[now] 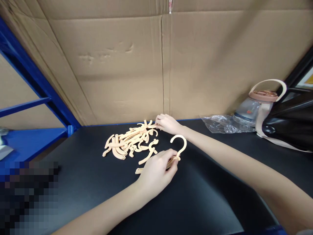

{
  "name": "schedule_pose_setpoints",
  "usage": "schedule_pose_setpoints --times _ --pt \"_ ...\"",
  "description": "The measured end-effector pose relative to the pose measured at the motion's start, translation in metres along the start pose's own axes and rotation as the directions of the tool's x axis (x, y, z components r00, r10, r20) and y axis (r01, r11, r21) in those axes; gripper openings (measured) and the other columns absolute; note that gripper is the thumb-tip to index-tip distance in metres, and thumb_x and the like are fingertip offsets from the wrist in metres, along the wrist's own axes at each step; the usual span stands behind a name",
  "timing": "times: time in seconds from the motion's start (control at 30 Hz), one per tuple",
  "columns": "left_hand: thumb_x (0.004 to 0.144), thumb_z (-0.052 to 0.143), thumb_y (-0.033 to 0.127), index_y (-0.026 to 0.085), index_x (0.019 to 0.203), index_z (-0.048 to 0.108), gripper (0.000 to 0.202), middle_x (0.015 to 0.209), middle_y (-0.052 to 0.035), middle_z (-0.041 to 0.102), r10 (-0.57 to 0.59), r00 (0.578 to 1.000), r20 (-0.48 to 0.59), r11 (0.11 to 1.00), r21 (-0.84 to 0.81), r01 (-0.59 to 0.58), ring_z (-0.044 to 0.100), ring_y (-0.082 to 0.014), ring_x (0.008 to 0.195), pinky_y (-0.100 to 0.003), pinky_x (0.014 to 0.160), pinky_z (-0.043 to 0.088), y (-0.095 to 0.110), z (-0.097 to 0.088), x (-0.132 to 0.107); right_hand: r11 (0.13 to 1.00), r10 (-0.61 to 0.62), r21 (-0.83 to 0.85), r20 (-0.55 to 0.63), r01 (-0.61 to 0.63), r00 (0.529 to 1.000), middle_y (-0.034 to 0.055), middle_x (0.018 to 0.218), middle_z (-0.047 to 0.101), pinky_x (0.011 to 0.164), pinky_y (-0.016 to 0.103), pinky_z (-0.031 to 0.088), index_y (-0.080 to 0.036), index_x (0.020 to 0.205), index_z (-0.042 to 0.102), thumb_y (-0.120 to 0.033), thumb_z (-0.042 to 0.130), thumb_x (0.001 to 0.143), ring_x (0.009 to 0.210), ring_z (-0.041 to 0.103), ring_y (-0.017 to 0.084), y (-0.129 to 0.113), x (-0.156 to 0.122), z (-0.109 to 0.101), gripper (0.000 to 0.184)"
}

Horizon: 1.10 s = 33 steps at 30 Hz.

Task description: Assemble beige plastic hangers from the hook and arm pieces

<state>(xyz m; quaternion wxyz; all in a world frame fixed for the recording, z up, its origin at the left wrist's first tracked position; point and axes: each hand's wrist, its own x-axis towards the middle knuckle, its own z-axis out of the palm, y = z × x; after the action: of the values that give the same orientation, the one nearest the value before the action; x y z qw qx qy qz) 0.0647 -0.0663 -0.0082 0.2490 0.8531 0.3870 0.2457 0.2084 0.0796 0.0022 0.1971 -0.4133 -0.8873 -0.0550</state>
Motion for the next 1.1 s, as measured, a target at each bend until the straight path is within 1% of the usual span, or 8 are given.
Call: schedule_pose_setpoints --times 0.13,0.27,0.5,0.6,0.7,0.87,1.0,1.1 --pt "0.089 0.043 0.028 0.022 0.088 0.054 0.013 0.074 0.0034 0.062 -0.045 0.999 0.006 0.985 -0.167 0.046 0.053 -0.0111 0.06 -0.023 0.055 0.035 -0.005 0.0 0.005 0.999 0.021 0.033 -0.07 -0.019 0.997 0.0092 0.091 0.065 0.082 0.033 0.038 -0.012 0.092 0.062 -0.023 0.049 0.091 0.087 0.056 0.02 -0.002 -0.011 -0.016 0.017" --pt "0.086 0.048 0.028 0.021 0.084 0.05 0.008 0.076 0.0019 0.064 -0.064 0.998 0.026 0.962 -0.266 0.068 0.057 -0.0123 0.067 -0.022 0.057 0.037 -0.01 0.002 0.009 0.994 0.054 0.096 -0.105 -0.044 0.993 0.0062 0.087 0.065 0.081 0.031 0.039 -0.016 0.087 0.061 -0.024 0.047 0.092 0.083 0.057 0.018 0.003 -0.032 -0.035 0.017" --pt "0.089 0.045 0.041 0.019 0.08 0.052 0.024 0.074 -0.0005 0.065 -0.131 0.985 0.117 0.854 -0.491 0.172 0.057 -0.0127 0.07 -0.023 0.065 0.041 -0.003 -0.007 0.012 0.95 0.215 0.262 -0.155 -0.17 0.964 0.0009 0.075 0.061 0.065 0.024 0.042 -0.018 0.09 0.054 -0.029 0.033 0.097 0.068 0.058 0.013 0.004 -0.078 -0.051 0.025" --pt "0.086 0.05 0.041 0.018 0.076 0.052 0.025 0.07 -0.0004 0.065 -0.171 0.972 0.164 0.797 -0.557 0.234 0.057 -0.0123 0.064 -0.024 0.066 0.042 -0.001 -0.014 0.014 0.919 0.302 0.312 -0.156 -0.243 0.94 -0.0007 0.069 0.059 0.062 0.024 0.042 -0.018 0.087 0.053 -0.029 0.034 0.096 0.061 0.057 0.012 0.003 -0.087 -0.05 0.024" --pt "0.083 0.053 0.04 0.017 0.073 0.053 0.026 0.07 -0.0013 0.066 -0.263 0.932 0.249 0.7 -0.616 0.362 0.058 -0.0114 0.06 -0.024 0.065 0.044 -0.002 -0.02 0.017 0.891 0.373 0.338 -0.163 -0.303 0.914 -0.0008 0.064 0.059 0.061 0.025 0.042 -0.018 0.084 0.053 -0.028 0.034 0.095 0.057 0.057 0.013 0.005 -0.087 -0.042 0.023" --pt "0.077 0.062 0.039 0.016 0.082 0.058 0.024 0.074 -0.0034 0.068 -0.344 0.879 0.33 0.542 -0.694 0.473 0.059 -0.0108 0.062 -0.021 0.061 0.045 -0.009 -0.026 0.019 0.858 0.418 0.394 -0.167 -0.328 0.893 0.0006 0.069 0.064 0.061 0.026 0.045 -0.019 0.089 0.051 -0.025 0.033 0.095 0.059 0.061 0.013 0.013 -0.079 -0.021 0.021" --pt "0.076 0.065 0.038 0.014 0.092 0.063 0.029 0.076 -0.0045 0.069 -0.38 0.855 0.352 0.507 -0.695 0.511 0.057 -0.0085 0.058 -0.019 0.054 0.042 -0.009 -0.029 0.019 0.862 0.396 0.42 -0.209 -0.284 0.894 0.0046 0.082 0.068 0.074 0.031 0.047 -0.02 0.085 0.051 -0.024 0.038 0.094 0.078 0.065 0.017 0.01 -0.078 -0.018 0.016" --pt "0.075 0.066 0.038 0.015 0.088 0.061 0.027 0.078 -0.0044 0.069 -0.383 0.859 0.339 0.511 -0.697 0.503 0.059 -0.0098 0.061 -0.021 0.06 0.045 -0.008 -0.031 0.02 0.857 0.374 0.458 -0.237 -0.236 0.897 0.0033 0.086 0.067 0.075 0.03 0.048 -0.02 0.09 0.049 -0.024 0.037 0.094 0.081 0.064 0.015 -0.001 -0.084 -0.029 0.013"
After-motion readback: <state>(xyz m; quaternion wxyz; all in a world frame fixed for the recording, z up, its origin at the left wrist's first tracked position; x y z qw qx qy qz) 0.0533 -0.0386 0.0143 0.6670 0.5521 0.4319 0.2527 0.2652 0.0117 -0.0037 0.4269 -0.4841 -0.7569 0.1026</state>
